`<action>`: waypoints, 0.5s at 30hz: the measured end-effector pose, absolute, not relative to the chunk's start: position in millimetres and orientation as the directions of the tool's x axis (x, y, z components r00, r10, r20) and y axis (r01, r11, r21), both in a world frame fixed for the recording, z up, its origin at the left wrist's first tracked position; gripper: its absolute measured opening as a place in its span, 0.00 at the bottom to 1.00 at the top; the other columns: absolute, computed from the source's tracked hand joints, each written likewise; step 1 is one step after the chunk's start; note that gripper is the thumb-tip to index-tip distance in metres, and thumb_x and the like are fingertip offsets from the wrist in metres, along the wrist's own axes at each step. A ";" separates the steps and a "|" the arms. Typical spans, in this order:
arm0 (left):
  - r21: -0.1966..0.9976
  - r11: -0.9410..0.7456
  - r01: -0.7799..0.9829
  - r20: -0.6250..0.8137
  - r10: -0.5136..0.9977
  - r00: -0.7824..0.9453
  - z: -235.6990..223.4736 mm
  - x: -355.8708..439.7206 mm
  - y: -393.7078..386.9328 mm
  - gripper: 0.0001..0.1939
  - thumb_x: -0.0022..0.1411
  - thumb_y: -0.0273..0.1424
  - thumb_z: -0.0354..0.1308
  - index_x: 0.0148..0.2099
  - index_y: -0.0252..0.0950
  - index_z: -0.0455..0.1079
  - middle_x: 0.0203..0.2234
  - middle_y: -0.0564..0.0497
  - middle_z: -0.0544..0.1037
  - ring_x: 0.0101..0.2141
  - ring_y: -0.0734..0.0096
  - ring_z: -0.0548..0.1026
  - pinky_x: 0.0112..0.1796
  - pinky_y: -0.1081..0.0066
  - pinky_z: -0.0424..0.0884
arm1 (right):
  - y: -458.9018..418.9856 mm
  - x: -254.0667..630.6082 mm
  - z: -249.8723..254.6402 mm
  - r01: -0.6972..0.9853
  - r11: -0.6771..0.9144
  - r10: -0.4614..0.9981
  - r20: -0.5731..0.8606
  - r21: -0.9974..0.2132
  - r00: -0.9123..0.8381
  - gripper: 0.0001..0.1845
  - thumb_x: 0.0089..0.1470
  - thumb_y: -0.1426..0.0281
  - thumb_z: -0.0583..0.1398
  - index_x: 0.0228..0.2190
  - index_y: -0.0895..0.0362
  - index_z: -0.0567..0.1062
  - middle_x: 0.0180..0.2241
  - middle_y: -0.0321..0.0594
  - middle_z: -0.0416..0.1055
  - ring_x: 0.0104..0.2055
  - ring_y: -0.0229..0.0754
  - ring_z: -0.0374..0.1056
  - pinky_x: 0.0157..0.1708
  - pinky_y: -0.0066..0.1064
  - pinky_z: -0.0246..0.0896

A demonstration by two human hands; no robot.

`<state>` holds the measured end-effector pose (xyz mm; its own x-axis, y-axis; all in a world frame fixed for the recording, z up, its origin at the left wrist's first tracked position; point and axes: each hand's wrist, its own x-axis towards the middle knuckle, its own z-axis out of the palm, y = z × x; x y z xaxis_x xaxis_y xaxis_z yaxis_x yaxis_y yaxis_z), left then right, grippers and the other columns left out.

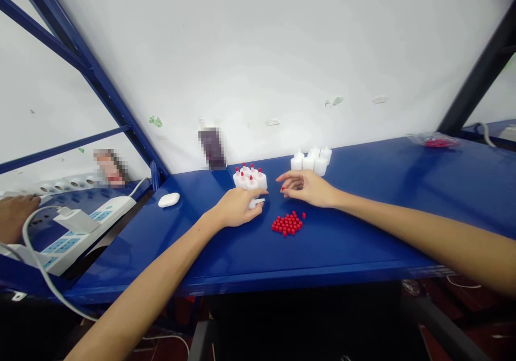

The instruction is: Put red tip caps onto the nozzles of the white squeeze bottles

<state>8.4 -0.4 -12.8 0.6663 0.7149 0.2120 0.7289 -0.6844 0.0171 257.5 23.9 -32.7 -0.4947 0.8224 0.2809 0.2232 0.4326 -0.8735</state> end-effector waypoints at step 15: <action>-0.052 -0.688 0.724 0.305 0.680 0.667 -25.4 21.1 -3.9 0.12 0.65 0.35 0.49 0.35 0.37 0.70 0.26 0.49 0.78 0.26 0.66 0.75 0.27 0.71 0.60 | 8.7 238.4 -28.3 0.198 0.482 0.773 0.308 -0.854 -0.554 0.13 0.47 0.61 0.69 0.31 0.58 0.81 0.29 0.39 0.79 0.31 0.40 0.73 0.36 0.34 0.68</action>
<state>21.1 -3.9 -25.4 0.6673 0.6796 0.3048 0.7242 -0.6876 -0.0522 238.4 8.7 -28.3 -0.5545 0.7732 0.3078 0.1980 0.4818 -0.8537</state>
